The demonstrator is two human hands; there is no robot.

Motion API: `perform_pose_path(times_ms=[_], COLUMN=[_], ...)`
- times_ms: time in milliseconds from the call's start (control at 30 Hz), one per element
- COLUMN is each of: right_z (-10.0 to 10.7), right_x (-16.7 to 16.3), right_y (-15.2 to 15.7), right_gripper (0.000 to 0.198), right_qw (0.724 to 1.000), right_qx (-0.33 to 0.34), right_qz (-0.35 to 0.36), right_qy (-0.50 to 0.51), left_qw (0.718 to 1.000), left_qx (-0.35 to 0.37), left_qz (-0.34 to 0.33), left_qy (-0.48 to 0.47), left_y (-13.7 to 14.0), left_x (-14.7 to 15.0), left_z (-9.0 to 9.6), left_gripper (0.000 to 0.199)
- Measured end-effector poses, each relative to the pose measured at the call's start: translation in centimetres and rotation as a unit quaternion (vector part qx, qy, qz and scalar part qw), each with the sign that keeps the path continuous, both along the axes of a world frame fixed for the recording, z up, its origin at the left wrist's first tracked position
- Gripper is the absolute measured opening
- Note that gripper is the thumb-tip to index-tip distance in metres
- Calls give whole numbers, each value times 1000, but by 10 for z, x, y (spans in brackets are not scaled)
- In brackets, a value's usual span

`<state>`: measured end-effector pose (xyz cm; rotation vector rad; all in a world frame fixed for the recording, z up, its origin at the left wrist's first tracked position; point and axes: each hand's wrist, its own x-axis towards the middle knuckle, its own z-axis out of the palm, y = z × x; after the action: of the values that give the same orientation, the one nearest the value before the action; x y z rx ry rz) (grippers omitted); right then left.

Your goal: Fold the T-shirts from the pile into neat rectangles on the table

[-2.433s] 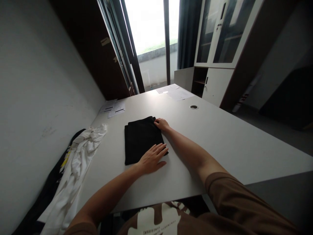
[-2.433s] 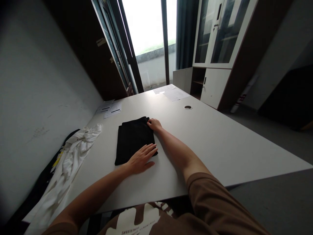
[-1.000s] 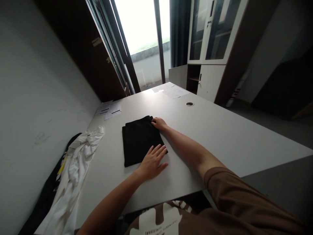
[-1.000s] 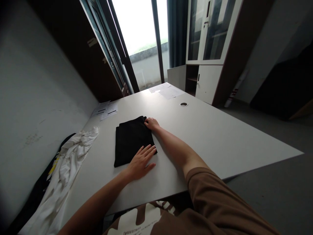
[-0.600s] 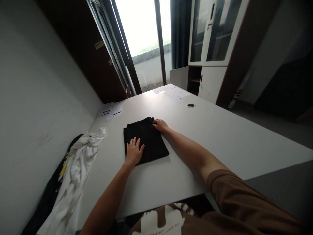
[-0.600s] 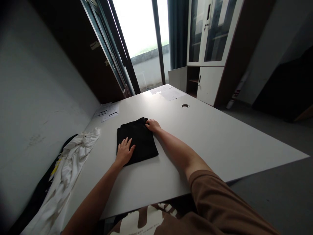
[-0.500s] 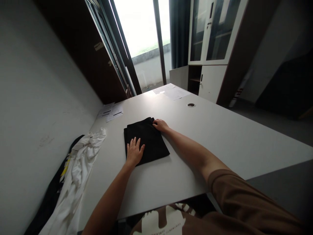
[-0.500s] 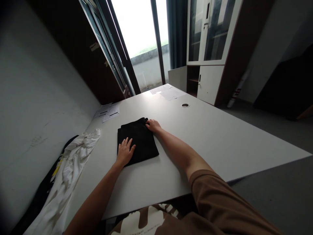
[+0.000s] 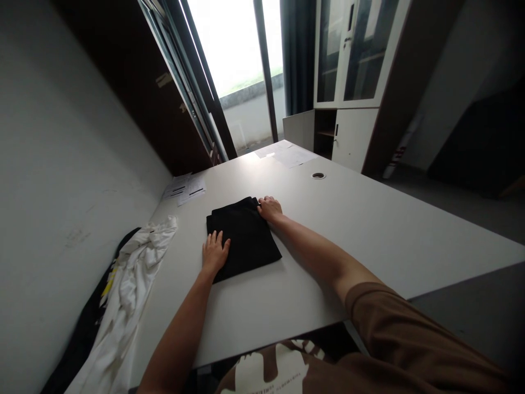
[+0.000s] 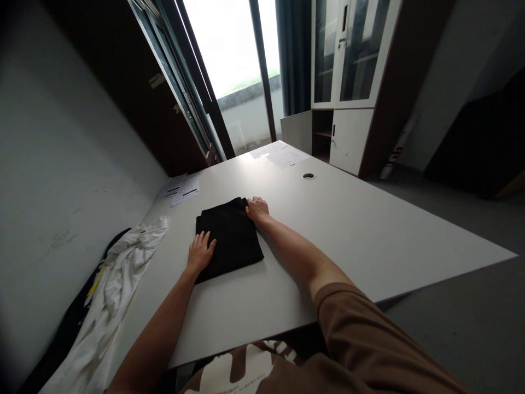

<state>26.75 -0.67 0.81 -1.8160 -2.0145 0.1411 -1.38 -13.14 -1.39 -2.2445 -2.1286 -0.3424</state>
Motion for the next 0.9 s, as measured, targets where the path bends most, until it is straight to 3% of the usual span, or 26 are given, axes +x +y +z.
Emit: perform_pose_path(times_ms=[200,400,800,900], right_z=[16,25,40,39], right_x=[0,-4,-18,-24], right_y=[-5,-7,-23,-27], right_gripper=[36,58,58,63], right_qw=[997,986,969,978], right_qx=[-70,-157,-225,-187], right_qz=[4,-10,93,93], right_qy=[-29,-62,-41,-6], left_qw=[999,999,999,999], left_qx=[22,27,19,17], left_qz=[-31,-38,-33,-39], left_qy=[14,-4,-16,-19], left_y=[6,9,12,12], left_x=[-7,-10,-15,-17], left_z=[-6,-7,-6,-4], left_gripper=[59,56,53,52])
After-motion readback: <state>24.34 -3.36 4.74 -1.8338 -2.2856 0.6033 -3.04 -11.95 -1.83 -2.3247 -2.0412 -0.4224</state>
